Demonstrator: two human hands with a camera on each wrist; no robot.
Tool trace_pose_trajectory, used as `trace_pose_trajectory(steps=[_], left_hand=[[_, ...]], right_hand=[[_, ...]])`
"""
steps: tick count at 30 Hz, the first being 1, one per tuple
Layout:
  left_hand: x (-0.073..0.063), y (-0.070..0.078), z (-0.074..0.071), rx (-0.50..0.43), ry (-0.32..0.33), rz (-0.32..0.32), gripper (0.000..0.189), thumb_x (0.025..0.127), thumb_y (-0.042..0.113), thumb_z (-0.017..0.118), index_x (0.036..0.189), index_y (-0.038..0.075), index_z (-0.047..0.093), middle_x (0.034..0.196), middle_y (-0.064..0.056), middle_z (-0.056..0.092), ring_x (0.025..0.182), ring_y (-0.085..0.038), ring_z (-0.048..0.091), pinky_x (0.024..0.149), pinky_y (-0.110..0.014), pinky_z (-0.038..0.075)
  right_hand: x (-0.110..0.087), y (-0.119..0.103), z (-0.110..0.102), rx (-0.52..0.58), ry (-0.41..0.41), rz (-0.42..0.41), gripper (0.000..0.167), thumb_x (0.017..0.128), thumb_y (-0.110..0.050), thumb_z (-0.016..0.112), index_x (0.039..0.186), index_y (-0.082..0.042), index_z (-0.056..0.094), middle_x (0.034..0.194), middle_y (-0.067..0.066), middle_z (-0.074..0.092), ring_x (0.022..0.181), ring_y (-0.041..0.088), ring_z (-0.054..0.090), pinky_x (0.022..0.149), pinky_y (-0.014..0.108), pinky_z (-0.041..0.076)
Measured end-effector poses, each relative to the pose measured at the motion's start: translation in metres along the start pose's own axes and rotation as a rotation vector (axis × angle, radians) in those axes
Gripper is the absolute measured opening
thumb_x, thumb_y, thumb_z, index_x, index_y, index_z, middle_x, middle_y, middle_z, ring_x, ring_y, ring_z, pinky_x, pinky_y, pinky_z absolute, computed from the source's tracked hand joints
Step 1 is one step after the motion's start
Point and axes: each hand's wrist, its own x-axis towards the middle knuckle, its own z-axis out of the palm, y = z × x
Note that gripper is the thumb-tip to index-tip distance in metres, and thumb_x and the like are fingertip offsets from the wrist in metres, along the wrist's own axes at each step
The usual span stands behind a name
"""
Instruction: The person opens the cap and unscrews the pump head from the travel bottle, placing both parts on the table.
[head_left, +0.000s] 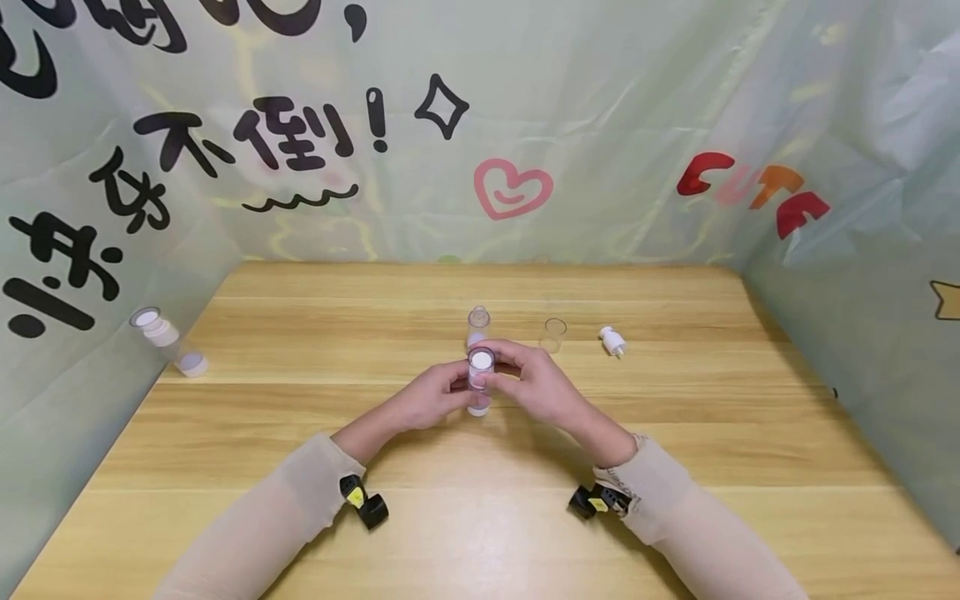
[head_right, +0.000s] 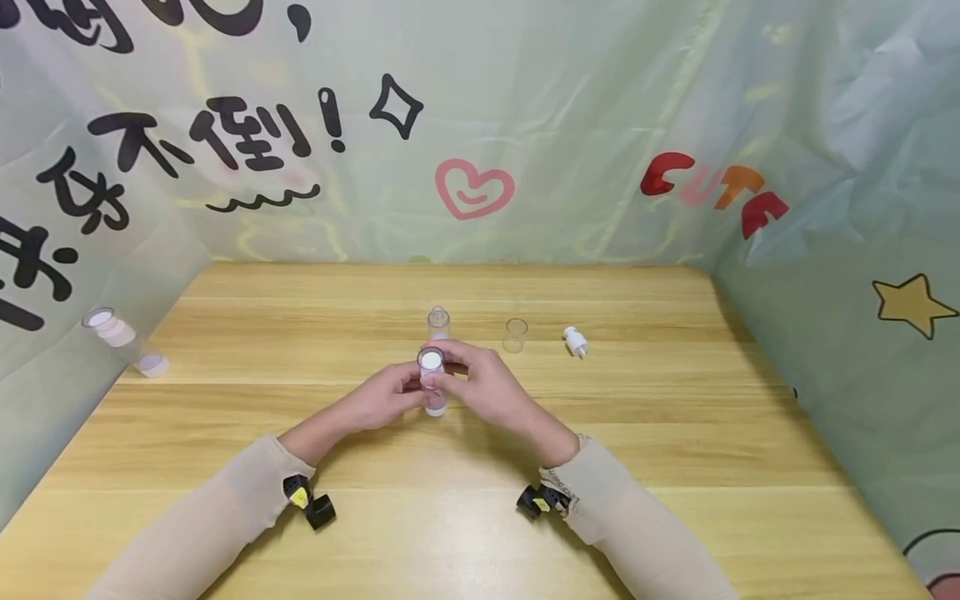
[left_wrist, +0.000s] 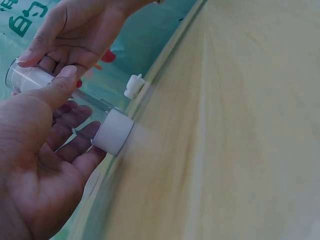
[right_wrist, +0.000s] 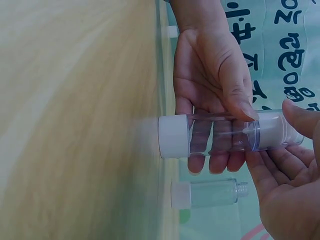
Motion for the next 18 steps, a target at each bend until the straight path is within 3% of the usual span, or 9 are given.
trace_pose_trajectory(steps=[18], left_hand=[[-0.0005, -0.0036, 0.0026, 0.028, 0.029, 0.010, 0.034, 0.095, 0.020, 0.067, 0.125, 0.005, 0.060, 0.119, -0.009, 0.066, 0.106, -0.019, 0.065, 0.088, -0.025, 0.053]], right_hand=[[-0.0008, 0.0005, 0.0060, -0.110, 0.062, -0.051, 0.039, 0.091, -0.008, 0.070, 0.128, 0.001, 0.060, 0.118, 0.015, 0.067, 0.106, 0.024, 0.066, 0.090, 0.029, 0.053]])
